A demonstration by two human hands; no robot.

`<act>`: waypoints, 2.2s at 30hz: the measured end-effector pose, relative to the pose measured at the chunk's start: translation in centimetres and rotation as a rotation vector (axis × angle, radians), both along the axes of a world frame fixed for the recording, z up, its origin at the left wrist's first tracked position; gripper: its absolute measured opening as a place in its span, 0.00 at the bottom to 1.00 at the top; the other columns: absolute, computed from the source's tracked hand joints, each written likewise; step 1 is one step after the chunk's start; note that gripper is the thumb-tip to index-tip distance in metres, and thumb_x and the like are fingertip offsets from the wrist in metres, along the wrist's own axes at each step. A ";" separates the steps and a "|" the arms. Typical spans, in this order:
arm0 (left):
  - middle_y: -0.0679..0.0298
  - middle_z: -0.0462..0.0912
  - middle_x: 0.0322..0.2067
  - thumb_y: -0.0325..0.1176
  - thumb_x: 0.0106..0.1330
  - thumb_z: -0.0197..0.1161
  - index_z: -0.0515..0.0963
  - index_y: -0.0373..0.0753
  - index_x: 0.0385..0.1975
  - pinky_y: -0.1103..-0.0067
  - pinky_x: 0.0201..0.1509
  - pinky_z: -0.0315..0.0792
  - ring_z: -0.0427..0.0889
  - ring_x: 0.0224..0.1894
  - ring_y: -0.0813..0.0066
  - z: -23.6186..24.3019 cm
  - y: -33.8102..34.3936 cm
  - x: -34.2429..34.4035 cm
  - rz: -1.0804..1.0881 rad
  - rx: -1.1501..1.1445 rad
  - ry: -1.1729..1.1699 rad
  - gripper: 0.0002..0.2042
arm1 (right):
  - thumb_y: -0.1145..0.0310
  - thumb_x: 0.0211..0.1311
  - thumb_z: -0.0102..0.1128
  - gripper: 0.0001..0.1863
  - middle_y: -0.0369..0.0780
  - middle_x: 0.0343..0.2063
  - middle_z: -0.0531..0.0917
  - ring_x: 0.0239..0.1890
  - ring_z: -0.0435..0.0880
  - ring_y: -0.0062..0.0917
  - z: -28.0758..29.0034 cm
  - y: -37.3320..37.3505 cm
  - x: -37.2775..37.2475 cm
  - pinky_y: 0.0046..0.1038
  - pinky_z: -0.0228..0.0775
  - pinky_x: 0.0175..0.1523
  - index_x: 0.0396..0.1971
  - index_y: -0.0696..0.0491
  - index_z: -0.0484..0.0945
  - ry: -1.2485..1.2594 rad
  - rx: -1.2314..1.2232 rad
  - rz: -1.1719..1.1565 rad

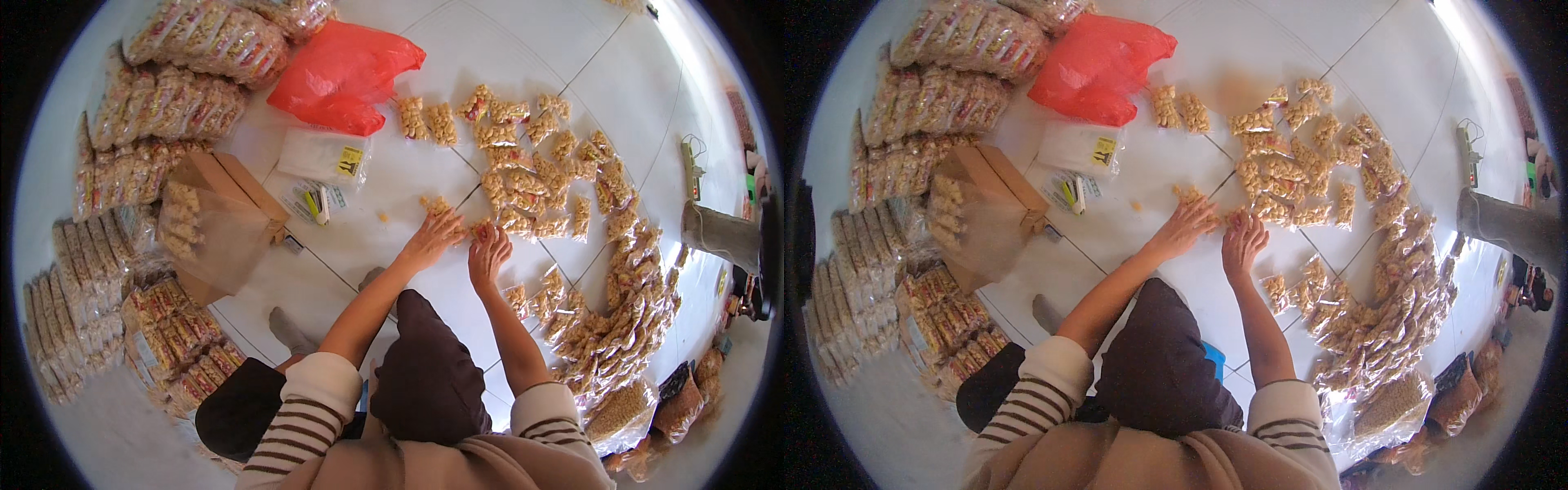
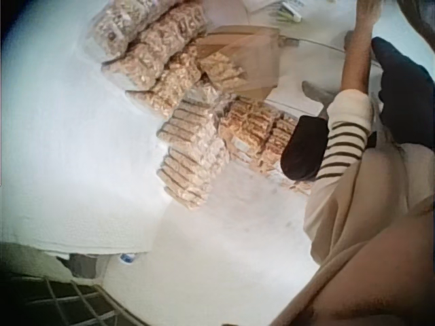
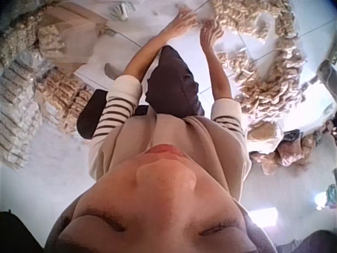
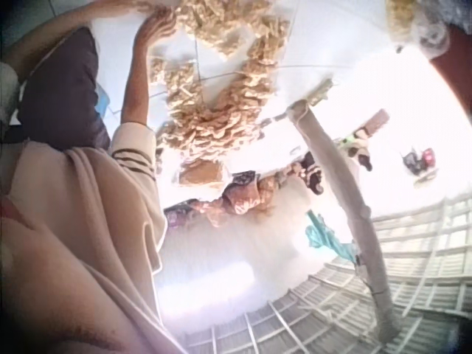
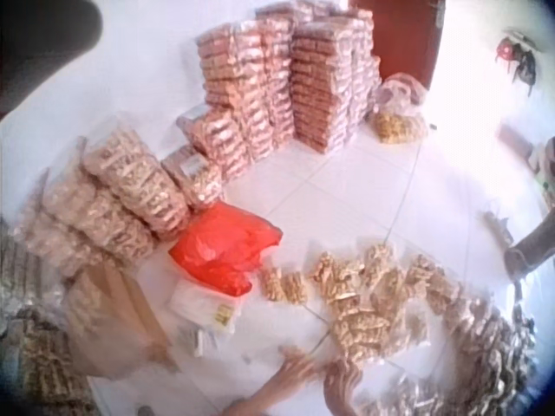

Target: The person organizes and packs snacks by hand into plastic bags.

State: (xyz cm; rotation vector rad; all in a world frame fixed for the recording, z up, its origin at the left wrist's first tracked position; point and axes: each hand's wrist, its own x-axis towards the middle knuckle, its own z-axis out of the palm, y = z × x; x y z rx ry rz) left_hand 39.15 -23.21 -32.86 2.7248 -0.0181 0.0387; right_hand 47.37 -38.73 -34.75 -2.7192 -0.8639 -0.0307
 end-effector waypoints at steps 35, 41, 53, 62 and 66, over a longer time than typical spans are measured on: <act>0.66 0.68 0.42 0.46 0.67 0.48 0.57 0.45 0.61 0.79 0.51 0.66 0.70 0.44 0.77 37.1 10.8 -19.9 0.704 -1.204 -0.700 0.25 | 0.71 0.58 0.57 0.26 0.42 0.45 0.75 0.48 0.74 0.23 39.5 19.2 -13.0 0.26 0.63 0.56 0.56 0.58 0.63 1.284 0.948 0.661; 0.61 0.68 0.46 0.37 0.56 0.63 0.61 0.45 0.60 0.71 0.55 0.62 0.66 0.49 0.64 40.1 9.3 -28.5 0.747 0.028 -0.875 0.30 | 0.73 0.60 0.52 0.17 0.39 0.42 0.77 0.44 0.75 0.19 38.3 21.3 -19.4 0.22 0.68 0.50 0.49 0.60 0.69 1.457 0.794 0.827; 0.64 0.68 0.49 0.52 0.44 0.65 0.57 0.51 0.62 0.61 0.60 0.54 0.61 0.55 0.62 34.4 10.8 -37.3 0.795 0.582 -0.356 0.42 | 0.64 0.62 0.53 0.19 0.40 0.47 0.74 0.49 0.74 0.24 35.6 23.5 -29.0 0.26 0.70 0.50 0.49 0.58 0.68 2.114 0.479 0.867; 0.57 0.57 0.59 0.62 0.50 0.61 0.51 0.45 0.63 0.54 0.60 0.53 0.61 0.59 0.59 31.3 12.8 -36.7 1.422 -0.474 -1.028 0.45 | 0.74 0.56 0.58 0.26 0.43 0.53 0.71 0.55 0.70 0.30 34.7 24.2 -30.8 0.29 0.64 0.57 0.56 0.54 0.65 0.807 0.779 1.158; 0.61 0.63 0.53 0.55 0.55 0.61 0.55 0.47 0.59 0.61 0.51 0.68 0.70 0.52 0.66 35.3 11.4 -36.1 1.127 -1.738 -1.032 0.36 | 0.81 0.43 0.62 0.37 0.44 0.60 0.63 0.63 0.61 0.37 35.4 23.2 -30.4 0.33 0.56 0.63 0.58 0.54 0.63 0.402 0.822 1.400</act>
